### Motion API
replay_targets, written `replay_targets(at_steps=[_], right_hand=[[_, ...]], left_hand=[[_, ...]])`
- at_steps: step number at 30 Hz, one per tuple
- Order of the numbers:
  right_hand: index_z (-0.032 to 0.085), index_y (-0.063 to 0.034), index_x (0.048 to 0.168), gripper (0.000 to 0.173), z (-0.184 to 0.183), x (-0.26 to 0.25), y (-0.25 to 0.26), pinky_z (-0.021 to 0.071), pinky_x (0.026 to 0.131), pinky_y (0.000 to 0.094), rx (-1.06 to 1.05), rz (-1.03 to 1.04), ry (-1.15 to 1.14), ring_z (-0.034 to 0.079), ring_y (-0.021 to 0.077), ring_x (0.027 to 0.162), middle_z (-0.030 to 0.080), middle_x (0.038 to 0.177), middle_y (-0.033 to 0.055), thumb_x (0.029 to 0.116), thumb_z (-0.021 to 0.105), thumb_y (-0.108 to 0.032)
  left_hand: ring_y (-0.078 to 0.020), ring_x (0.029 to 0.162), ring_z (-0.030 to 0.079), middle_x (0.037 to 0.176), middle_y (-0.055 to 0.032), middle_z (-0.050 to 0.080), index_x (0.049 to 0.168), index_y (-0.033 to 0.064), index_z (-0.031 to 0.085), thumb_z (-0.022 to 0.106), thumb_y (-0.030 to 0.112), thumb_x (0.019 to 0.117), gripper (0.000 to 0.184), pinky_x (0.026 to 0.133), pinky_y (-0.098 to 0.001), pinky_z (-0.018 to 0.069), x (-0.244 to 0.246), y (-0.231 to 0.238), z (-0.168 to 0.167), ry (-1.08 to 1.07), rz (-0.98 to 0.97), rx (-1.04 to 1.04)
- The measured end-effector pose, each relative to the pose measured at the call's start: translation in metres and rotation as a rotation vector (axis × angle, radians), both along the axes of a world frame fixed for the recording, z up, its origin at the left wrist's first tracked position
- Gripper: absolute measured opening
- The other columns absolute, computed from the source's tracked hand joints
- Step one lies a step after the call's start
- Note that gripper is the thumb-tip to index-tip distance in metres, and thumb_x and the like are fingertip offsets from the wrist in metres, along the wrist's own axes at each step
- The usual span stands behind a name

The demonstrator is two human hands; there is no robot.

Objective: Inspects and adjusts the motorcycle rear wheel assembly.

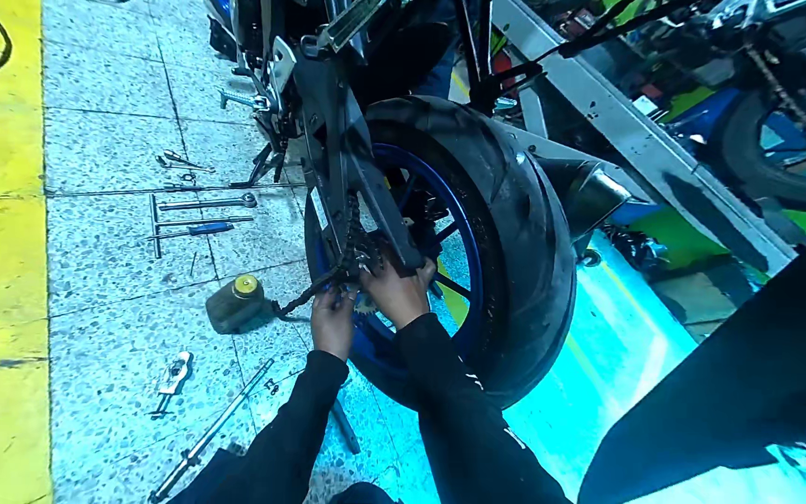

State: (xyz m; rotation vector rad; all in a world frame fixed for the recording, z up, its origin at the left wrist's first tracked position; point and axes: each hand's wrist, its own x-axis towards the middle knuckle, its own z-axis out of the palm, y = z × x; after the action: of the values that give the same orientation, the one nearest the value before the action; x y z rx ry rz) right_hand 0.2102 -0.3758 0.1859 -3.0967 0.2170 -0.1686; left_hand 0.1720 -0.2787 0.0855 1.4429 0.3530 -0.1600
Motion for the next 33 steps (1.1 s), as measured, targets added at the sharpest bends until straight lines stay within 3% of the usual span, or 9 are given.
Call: replay_targets(at_steps=[5,9,12,14,16,20,24,28,33], right_hand=[[0.057,-0.0188,0.146,0.074,0.015,-0.004,-0.005,0.0159,0.122,0.0642,0.078,0.015,0.07,0.045,0.0289,0.143,0.058,0.147,0.0069,0.0843,0.076,-0.055],[0.057,-0.0091,0.145,0.069,0.026,-0.028,-0.002,0.0102,0.123,0.0667,0.179,0.091,0.033,0.043,0.0359,0.144,0.058,0.145,0.0151,0.0895,0.076,-0.044],[0.052,-0.0099,0.149,0.068,0.019,-0.065,0.008,0.0216,0.122,0.065,0.281,0.095,-0.116,0.046,0.0365,0.14,0.057,0.143,0.0158,0.0918,0.074,-0.039],[0.046,-0.0173,0.155,0.07,0.006,-0.104,0.018,0.0314,0.12,0.0587,0.38,0.062,-0.158,0.042,0.0293,0.145,0.047,0.157,0.0071,0.0933,0.071,-0.039],[0.05,-0.0168,0.153,0.066,-0.021,-0.151,0.022,0.0361,0.119,0.0571,0.455,0.097,-0.165,0.045,0.0258,0.144,0.048,0.157,0.0031,0.0937,0.071,-0.037],[0.058,-0.0097,0.145,0.061,-0.076,-0.257,0.019,0.0439,0.114,0.052,0.657,0.002,0.143,0.057,0.0252,0.133,0.06,0.145,0.0091,0.091,0.074,-0.031],[0.055,-0.003,0.145,0.06,-0.086,-0.333,-0.001,0.0524,0.105,0.0507,0.742,-0.062,0.374,0.065,0.0304,0.122,0.061,0.141,0.0186,0.0923,0.074,-0.022],[0.054,-0.0035,0.147,0.06,-0.073,-0.377,-0.02,0.0548,0.103,0.0485,0.779,-0.134,0.422,0.066,0.0278,0.119,0.061,0.139,0.0187,0.0926,0.074,-0.021],[0.054,-0.0019,0.146,0.056,-0.075,-0.399,-0.03,0.0569,0.099,0.0464,0.785,-0.101,0.394,0.069,0.0275,0.113,0.064,0.135,0.0198,0.0956,0.071,-0.019]], left_hand=[[-0.025,0.107,0.067,0.136,-0.0123,0.062,0.142,0.0122,0.061,0.07,0.029,0.0981,0.048,0.095,-0.0494,0.0559,-0.008,0.015,0.0,0.028,-0.095,0.015],[-0.0202,0.103,0.068,0.131,-0.0074,0.065,0.143,0.0209,0.061,0.07,0.029,0.0979,0.047,0.092,-0.0463,0.0576,-0.034,0.038,-0.002,0.029,-0.153,0.012],[-0.0185,0.102,0.07,0.126,-0.0071,0.069,0.143,0.016,0.061,0.07,0.027,0.0974,0.048,0.091,-0.0421,0.0586,-0.073,0.068,-0.005,0.112,-0.169,-0.091],[-0.0197,0.101,0.07,0.121,-0.0085,0.071,0.141,0.011,0.062,0.069,0.026,0.098,0.047,0.087,-0.0396,0.0589,-0.102,0.09,-0.007,0.191,-0.143,-0.224],[-0.0225,0.101,0.069,0.121,-0.0111,0.071,0.141,0.0075,0.061,0.067,0.023,0.0993,0.045,0.085,-0.039,0.0582,-0.129,0.111,-0.006,0.267,-0.101,-0.375],[-0.0246,0.096,0.069,0.121,-0.0155,0.07,0.141,0.006,0.061,0.064,0.017,0.1001,0.042,0.079,-0.0375,0.0571,-0.172,0.162,-0.011,0.374,0.029,-0.521],[-0.0228,0.091,0.069,0.119,-0.017,0.07,0.144,0.0062,0.057,0.058,0.015,0.1013,0.044,0.079,-0.0363,0.0561,-0.2,0.218,-0.018,0.37,0.121,-0.537],[-0.0232,0.096,0.068,0.12,-0.0153,0.07,0.148,0.0092,0.053,0.055,0.017,0.1024,0.046,0.084,-0.0391,0.0555,-0.222,0.252,-0.009,0.342,0.119,-0.422],[-0.0269,0.094,0.069,0.12,-0.0166,0.069,0.136,0.006,0.063,0.064,0.02,0.1013,0.037,0.082,-0.0452,0.0568,-0.228,0.277,-0.039,0.413,0.188,0.053]])
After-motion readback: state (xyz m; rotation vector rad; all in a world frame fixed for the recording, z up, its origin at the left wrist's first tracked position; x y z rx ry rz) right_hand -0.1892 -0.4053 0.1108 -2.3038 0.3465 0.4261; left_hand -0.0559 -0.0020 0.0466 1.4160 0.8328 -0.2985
